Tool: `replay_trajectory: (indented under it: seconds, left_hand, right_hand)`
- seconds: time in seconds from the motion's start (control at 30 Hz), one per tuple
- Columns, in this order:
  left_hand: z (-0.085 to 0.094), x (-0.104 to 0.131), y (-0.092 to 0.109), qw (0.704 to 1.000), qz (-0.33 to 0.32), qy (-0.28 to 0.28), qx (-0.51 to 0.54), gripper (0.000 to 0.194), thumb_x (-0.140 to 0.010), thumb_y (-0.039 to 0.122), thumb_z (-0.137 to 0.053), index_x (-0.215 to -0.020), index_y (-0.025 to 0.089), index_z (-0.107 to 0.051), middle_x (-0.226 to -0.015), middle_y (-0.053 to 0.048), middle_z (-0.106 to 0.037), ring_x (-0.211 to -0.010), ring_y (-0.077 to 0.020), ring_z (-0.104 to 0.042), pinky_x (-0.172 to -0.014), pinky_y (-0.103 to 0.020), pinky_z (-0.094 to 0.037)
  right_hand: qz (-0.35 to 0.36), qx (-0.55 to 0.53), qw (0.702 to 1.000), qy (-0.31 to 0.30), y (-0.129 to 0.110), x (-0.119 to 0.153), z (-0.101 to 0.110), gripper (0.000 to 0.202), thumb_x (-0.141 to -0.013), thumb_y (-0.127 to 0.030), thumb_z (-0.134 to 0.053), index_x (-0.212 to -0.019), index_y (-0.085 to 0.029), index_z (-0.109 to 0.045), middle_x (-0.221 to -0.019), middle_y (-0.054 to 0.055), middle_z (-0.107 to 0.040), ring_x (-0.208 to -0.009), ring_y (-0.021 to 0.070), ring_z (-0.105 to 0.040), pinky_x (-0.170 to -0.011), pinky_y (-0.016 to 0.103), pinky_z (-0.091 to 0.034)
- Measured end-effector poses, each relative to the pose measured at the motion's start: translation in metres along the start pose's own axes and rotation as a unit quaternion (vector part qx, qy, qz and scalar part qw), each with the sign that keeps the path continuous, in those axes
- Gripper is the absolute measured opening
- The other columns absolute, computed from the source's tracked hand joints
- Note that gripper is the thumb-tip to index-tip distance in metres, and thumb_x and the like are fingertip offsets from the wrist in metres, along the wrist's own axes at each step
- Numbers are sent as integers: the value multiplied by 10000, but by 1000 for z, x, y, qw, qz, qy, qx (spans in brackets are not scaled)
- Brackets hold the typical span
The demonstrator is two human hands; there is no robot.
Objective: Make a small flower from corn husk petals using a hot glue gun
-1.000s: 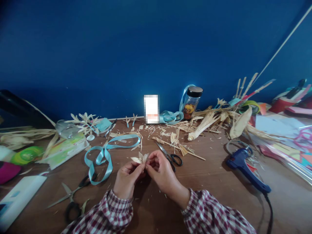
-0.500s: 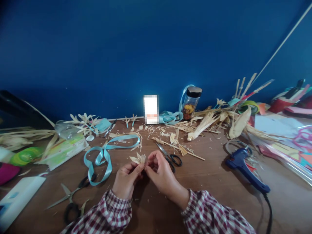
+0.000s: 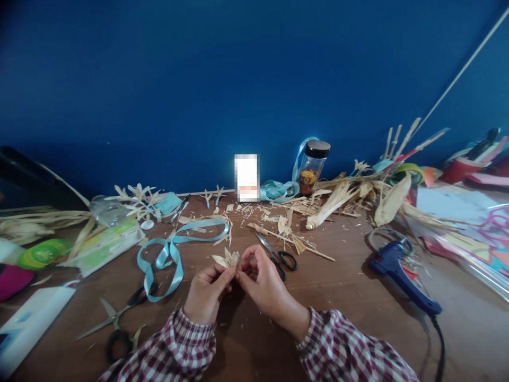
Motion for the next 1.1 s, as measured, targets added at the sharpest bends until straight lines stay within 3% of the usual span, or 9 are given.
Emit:
replay_trajectory:
  seconds: [0.3,0.5,0.63,0.87,1.1]
  left_hand:
    - [-5,0,2,1000,10,-16,1,262,-585,352,-764,-677,125,-671,-501,28,-573,-445,-75,-487,-437,-176,-428]
    - [-3,1,2,1000,10,-15,-10,257,-614,364,-742,-703,129,-688,-518,19,-591,-446,-77,-495,-455,-187,-458]
    - [-4,4,5,999,-7,-5,-42,252,-629,361,-729,-712,126,-692,-579,-9,-642,-454,-89,-525,-447,-188,-449]
    - [-9,12,19,994,-27,9,-103,220,-595,339,-741,-655,134,-687,-565,-7,-644,-462,-111,-554,-446,-198,-465]
    - [-9,11,15,993,-31,7,-112,211,-601,325,-731,-665,128,-691,-572,-26,-654,-489,-129,-568,-465,-221,-490]
  right_hand:
    - [1,-8,1000,28,4,-4,5,242,-781,-223,-598,-876,-230,-375,-757,-27,-545,-669,129,-564,-601,253,-453]
    - [7,8,1000,17,1,-2,3,154,-802,-238,-566,-915,-206,-467,-807,8,-582,-726,139,-573,-654,262,-467]
    - [19,13,1000,15,-4,-2,3,88,-825,-267,-539,-846,-183,-525,-765,5,-572,-686,125,-544,-638,247,-445]
    - [26,31,999,26,-4,-3,6,155,-817,-304,-556,-729,-182,-518,-673,-29,-504,-633,111,-492,-603,226,-407]
    - [26,66,997,32,-2,-2,9,156,-818,-305,-558,-726,-185,-518,-660,-29,-510,-618,111,-475,-586,223,-396]
Point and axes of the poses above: each hand's wrist, its own x-axis away from the middle knuckle, its own z-axis out of the back of the hand, y = z × x, the point moved 5 cm from there along -x, towards the middle knuckle
